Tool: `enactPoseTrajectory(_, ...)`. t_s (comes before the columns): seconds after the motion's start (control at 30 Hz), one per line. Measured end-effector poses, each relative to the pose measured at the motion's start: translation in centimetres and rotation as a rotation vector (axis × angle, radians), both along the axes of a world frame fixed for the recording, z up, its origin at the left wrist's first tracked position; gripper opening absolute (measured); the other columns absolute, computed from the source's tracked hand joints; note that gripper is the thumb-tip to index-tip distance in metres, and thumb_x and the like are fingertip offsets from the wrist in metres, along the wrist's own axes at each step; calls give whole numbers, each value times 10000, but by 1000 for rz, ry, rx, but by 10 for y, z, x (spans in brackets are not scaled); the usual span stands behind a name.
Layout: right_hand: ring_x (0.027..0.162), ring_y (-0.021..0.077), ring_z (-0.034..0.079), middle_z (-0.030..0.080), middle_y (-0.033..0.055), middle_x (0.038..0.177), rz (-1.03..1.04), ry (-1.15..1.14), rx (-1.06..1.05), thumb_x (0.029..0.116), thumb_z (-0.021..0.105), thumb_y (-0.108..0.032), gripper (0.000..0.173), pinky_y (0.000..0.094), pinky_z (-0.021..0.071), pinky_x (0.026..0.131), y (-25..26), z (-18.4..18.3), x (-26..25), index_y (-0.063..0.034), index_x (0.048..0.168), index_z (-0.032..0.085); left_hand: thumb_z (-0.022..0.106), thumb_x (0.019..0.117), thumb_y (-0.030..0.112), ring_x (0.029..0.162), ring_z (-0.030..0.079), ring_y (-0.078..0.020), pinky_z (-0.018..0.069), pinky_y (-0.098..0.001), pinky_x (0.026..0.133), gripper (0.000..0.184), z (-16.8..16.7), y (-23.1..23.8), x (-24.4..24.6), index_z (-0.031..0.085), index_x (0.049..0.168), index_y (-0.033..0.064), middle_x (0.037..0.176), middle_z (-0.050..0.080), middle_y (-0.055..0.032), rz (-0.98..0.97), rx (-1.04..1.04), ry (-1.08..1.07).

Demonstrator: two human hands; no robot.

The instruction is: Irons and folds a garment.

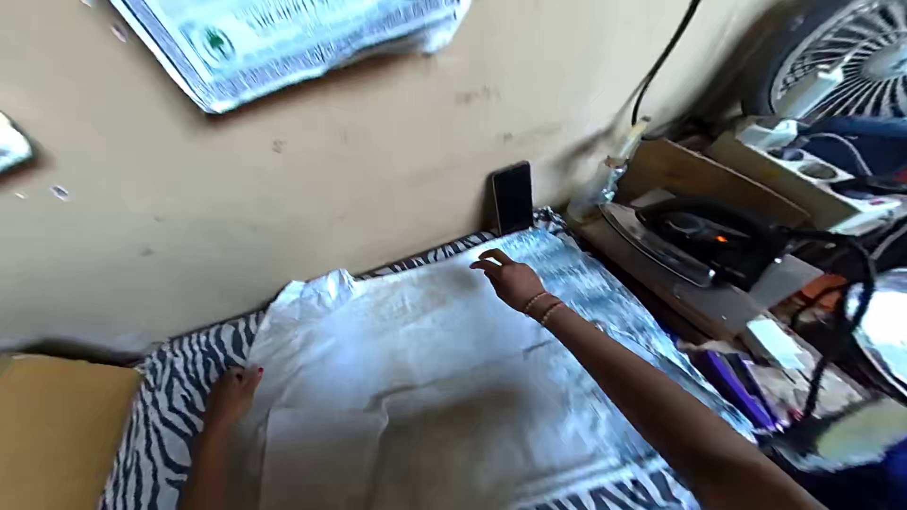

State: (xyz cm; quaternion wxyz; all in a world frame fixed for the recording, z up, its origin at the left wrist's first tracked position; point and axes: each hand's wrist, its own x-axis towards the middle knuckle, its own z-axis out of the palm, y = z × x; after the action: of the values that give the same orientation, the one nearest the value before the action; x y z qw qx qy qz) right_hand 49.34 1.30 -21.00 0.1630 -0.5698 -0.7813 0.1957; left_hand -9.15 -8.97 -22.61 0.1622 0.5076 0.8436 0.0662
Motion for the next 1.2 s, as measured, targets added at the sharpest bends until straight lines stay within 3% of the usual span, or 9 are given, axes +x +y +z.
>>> enactPoseTrajectory(0.07, 1108, 519, 646, 332, 225, 1644, -20, -122, -147, 1046, 536, -101, 521, 684, 506, 908, 51, 0, -13, -192, 1555, 471, 613, 1033, 304, 1285, 527, -517, 375, -647, 1093, 554, 0, 10, -4, 512, 1381, -116, 1335, 553, -385, 39, 12, -124)
enactPoseTrajectory(0.17, 1228, 533, 587, 527, 312, 1450, -87, -158, -212, 1029, 567, -81, 367, 694, 465, 999, 87, 4, -28, -10, 1388, 601, 598, 1041, 200, 1205, 572, -535, 390, -679, 1044, 386, 3, 14, -14, 625, 1244, -127, 1221, 614, -391, 31, 123, -56)
enactPoseTrajectory(0.27, 1113, 564, 630, 523, 353, 1409, -155, -137, -61, 1021, 546, -14, 297, 701, 518, 891, 87, 12, -46, 50, 1300, 629, 508, 1067, 179, 1350, 441, -578, 316, -724, 1096, 432, 14, 14, 16, 527, 1411, -82, 1409, 499, -395, 26, 204, 236)
enactPoseTrajectory(0.37, 1253, 561, 533, 442, 345, 1486, -145, -76, 241, 1015, 635, -123, 464, 704, 460, 981, 33, 19, -80, -4, 1450, 527, 547, 1023, 184, 1425, 310, -607, 228, -744, 1138, 577, 25, -1, 94, 392, 1506, -90, 1525, 359, -398, -238, 485, 251)
enactPoseTrajectory(0.43, 1415, 492, 454, 468, 279, 1535, 35, -18, 356, 1043, 584, -289, 500, 720, 362, 1114, -38, 2, -101, -71, 1492, 537, 478, 1045, 285, 1413, 434, -491, 315, -656, 1155, 525, 18, -41, 181, 508, 1462, -34, 1497, 492, -291, -524, 581, 134)
enactPoseTrajectory(0.6, 1532, 382, 344, 453, 7, 1625, 143, -171, 324, 1036, 334, -673, 625, 799, 221, 1145, -165, -95, -39, -334, 1529, 514, 254, 1086, 481, 1498, 385, -274, 192, -669, 1199, 592, -79, -104, 251, 508, 1515, 163, 1584, 471, -41, -827, 501, 129)
enactPoseTrajectory(0.7, 1483, 497, 372, 483, 153, 1584, -168, -226, 276, 1044, 404, -570, 608, 861, 201, 1084, -161, -83, 46, -211, 1513, 547, 238, 1095, 467, 1510, 359, -298, 141, -702, 1182, 610, -83, -115, 263, 459, 1538, 110, 1602, 436, -94, -830, 508, 188)
enactPoseTrajectory(0.87, 949, 453, 680, 692, 308, 1023, -542, -37, 99, 1017, 608, -174, 299, 619, 533, 875, -205, -30, 157, 102, 1080, 703, 276, 1046, 621, 1532, 316, -256, 168, -711, 1187, 591, -88, -167, 327, 517, 1498, 325, 1615, 425, 43, -1235, 462, -113)
enactPoseTrajectory(1.2, 948, 379, 678, 672, 272, 1134, -656, 144, -302, 1017, 663, -266, 393, 554, 542, 865, -249, -31, 175, 53, 1245, 634, 283, 1068, 563, 1548, 281, -221, 105, -656, 1227, 634, -78, -125, 382, 469, 1542, 186, 1636, 392, 21, -1508, 336, -239)
